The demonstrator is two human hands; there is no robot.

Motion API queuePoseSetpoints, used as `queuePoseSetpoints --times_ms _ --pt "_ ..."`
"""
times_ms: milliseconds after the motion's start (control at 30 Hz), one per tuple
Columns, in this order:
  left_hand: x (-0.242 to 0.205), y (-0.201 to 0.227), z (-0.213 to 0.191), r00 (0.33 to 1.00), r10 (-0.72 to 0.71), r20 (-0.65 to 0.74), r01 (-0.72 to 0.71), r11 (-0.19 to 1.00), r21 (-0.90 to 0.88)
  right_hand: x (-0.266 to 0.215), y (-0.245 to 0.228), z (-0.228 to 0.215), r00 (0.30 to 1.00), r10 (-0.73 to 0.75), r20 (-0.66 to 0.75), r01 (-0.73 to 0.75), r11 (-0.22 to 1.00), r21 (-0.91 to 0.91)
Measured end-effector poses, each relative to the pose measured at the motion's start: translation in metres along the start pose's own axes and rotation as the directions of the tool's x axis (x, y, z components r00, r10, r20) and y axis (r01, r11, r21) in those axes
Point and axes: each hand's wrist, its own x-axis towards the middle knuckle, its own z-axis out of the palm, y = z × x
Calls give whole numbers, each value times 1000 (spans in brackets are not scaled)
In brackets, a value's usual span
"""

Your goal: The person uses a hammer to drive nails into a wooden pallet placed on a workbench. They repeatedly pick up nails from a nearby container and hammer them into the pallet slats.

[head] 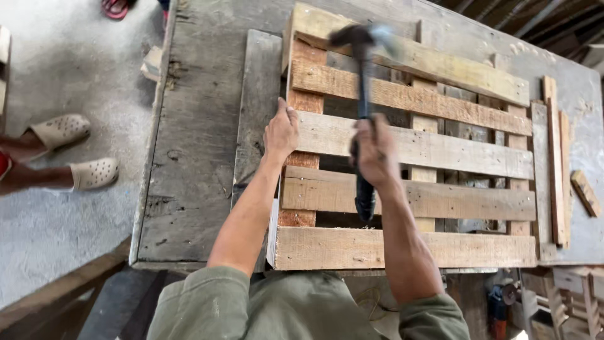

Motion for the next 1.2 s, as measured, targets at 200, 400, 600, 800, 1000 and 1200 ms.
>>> queuePoseSetpoints --times_ms 200,400,600,800,1000,1200 --pt "11 -34 26 1000 20 -11 -20 999 -26 29 39 25 992 -121 21 113 833 -542" --pt "-17 -77 17 967 170 -191 -240 862 -447 26 70 32 937 -348 -33 271 782 -562" --pt "-218 -162 -89 802 -104 -588 -358 704 -613 22 43 39 999 26 25 -17 955 -298" --pt "-472 -242 -105 524 -221 -822 233 966 -112 -25 8 -3 972 -92 217 107 992 -60" --pt "-584 -302 -21 157 -580 -800 407 776 -483 -49 6 -23 901 -430 55 406 881 242" --pt "-606 -315 9 124 -561 -819 676 652 -344 -4 104 -9 941 31 338 85 943 -321"
